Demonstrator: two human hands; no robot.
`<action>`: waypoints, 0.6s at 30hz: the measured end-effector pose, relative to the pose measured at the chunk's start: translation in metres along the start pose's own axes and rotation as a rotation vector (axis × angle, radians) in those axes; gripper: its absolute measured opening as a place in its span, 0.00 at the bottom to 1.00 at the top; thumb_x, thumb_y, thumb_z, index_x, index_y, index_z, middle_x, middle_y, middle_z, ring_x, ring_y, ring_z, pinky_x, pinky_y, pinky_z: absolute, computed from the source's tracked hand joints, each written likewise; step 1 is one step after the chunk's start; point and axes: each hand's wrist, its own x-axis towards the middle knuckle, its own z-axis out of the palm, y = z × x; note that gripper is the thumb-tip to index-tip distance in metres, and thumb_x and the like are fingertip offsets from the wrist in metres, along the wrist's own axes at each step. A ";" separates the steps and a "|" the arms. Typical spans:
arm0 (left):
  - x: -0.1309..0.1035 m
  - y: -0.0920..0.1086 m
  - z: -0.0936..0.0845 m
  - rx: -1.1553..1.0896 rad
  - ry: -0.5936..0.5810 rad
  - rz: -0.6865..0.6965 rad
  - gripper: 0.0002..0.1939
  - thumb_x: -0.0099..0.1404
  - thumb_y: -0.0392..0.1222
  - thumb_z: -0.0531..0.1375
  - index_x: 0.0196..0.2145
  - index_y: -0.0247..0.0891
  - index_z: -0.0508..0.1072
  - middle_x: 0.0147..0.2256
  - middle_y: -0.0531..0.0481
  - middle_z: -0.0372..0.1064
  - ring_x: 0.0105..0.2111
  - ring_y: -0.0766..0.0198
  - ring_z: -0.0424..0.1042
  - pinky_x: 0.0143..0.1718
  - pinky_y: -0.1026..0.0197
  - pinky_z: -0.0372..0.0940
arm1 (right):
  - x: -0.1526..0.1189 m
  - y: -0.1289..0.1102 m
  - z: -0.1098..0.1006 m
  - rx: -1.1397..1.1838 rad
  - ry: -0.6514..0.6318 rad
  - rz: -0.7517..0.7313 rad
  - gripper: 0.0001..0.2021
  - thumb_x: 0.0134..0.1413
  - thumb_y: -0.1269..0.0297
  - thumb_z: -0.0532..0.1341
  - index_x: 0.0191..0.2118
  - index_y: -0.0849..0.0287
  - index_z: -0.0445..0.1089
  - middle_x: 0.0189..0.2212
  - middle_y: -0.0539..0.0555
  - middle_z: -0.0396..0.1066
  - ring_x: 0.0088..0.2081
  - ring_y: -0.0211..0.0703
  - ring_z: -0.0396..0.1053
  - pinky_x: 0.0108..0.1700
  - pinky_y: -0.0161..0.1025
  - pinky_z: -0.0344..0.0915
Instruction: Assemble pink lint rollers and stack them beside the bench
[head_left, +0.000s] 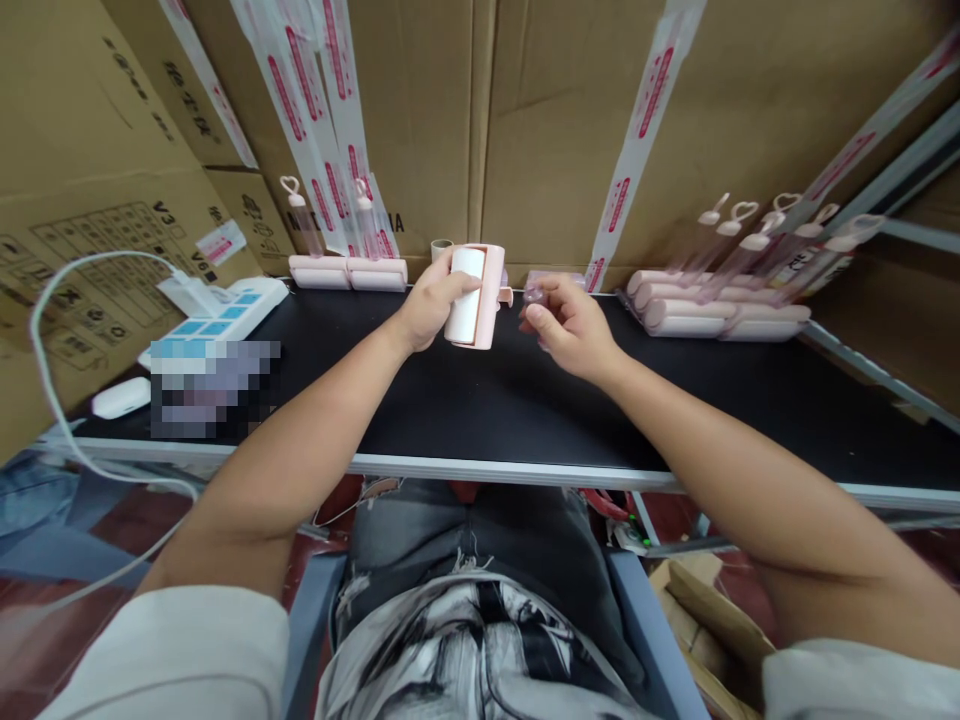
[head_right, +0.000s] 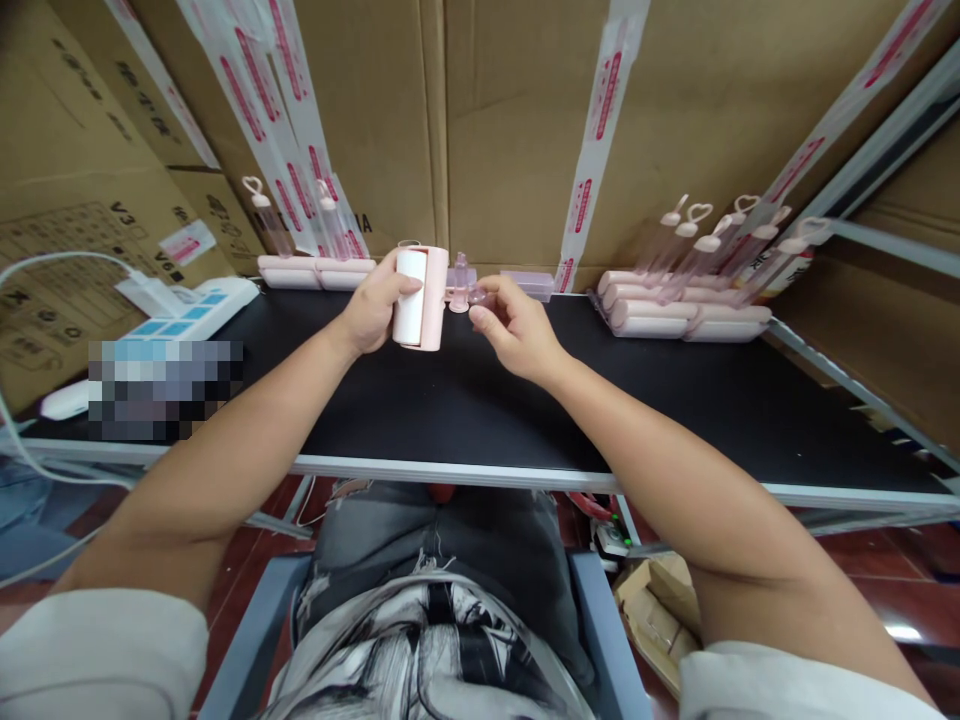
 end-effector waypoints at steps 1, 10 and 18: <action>-0.001 0.001 0.000 -0.005 -0.020 -0.001 0.31 0.52 0.46 0.63 0.55 0.39 0.69 0.43 0.49 0.76 0.41 0.56 0.79 0.45 0.52 0.78 | -0.002 -0.003 0.000 -0.066 -0.037 -0.033 0.26 0.67 0.33 0.62 0.54 0.50 0.71 0.36 0.53 0.76 0.36 0.49 0.74 0.44 0.47 0.71; -0.005 0.007 0.001 -0.002 -0.137 0.004 0.30 0.53 0.49 0.68 0.53 0.40 0.71 0.39 0.47 0.79 0.42 0.52 0.82 0.48 0.51 0.77 | -0.006 -0.018 0.002 -0.253 -0.203 -0.178 0.26 0.74 0.39 0.55 0.60 0.53 0.76 0.43 0.57 0.81 0.39 0.50 0.77 0.50 0.46 0.70; -0.001 0.002 -0.001 0.061 -0.182 0.066 0.29 0.53 0.47 0.66 0.53 0.39 0.69 0.45 0.45 0.81 0.47 0.50 0.82 0.48 0.51 0.77 | -0.006 -0.009 0.002 -0.355 -0.225 -0.243 0.23 0.76 0.48 0.56 0.60 0.58 0.76 0.39 0.56 0.82 0.37 0.47 0.76 0.45 0.42 0.69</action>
